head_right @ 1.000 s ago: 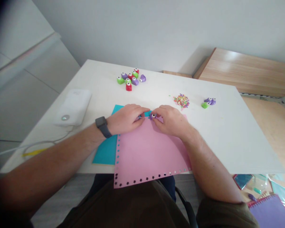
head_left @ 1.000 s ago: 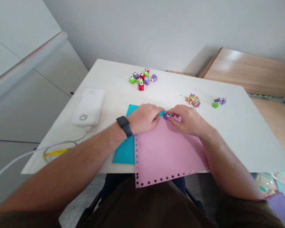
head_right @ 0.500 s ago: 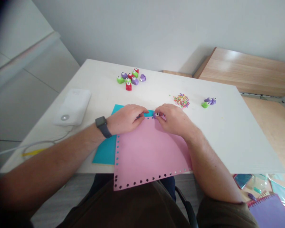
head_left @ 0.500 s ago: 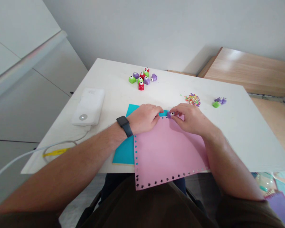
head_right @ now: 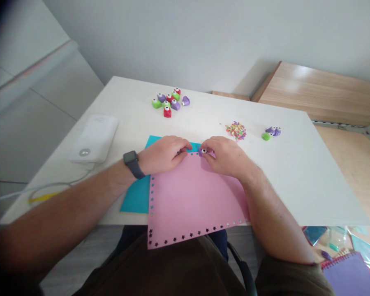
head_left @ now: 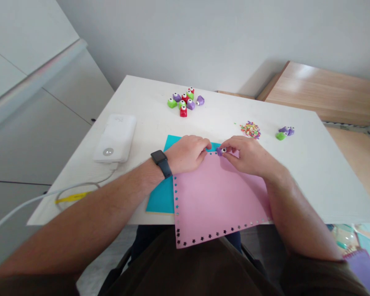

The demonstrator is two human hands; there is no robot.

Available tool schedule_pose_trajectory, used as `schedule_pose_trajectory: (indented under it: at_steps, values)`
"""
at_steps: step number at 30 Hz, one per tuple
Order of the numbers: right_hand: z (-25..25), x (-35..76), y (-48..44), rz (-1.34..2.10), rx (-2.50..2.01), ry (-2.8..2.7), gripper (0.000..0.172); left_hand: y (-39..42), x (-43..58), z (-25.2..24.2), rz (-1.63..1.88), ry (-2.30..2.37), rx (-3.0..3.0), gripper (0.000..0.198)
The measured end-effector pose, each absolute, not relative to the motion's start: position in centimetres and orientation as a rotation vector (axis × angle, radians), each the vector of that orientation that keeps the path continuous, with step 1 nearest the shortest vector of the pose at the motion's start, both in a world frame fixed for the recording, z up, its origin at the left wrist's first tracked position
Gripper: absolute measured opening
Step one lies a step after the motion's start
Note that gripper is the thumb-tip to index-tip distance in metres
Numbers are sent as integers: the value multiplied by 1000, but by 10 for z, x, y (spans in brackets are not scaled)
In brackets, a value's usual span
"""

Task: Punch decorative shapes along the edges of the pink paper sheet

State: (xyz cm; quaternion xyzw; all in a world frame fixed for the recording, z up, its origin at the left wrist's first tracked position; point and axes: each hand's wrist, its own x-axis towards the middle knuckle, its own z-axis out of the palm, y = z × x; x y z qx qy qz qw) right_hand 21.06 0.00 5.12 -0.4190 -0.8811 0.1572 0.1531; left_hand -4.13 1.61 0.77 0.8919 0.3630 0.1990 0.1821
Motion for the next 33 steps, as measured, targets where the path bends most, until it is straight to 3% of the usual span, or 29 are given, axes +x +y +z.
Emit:
schedule_pose_trajectory:
  at_steps: [18,33]
  values:
    - [53,209,-1,421,-1186,-2552,20,16,-42,7,574,1017,2526,26]
    - [58,214,-1,336,-1047,-2506,20,12,-40,11,615,928,2654,50]
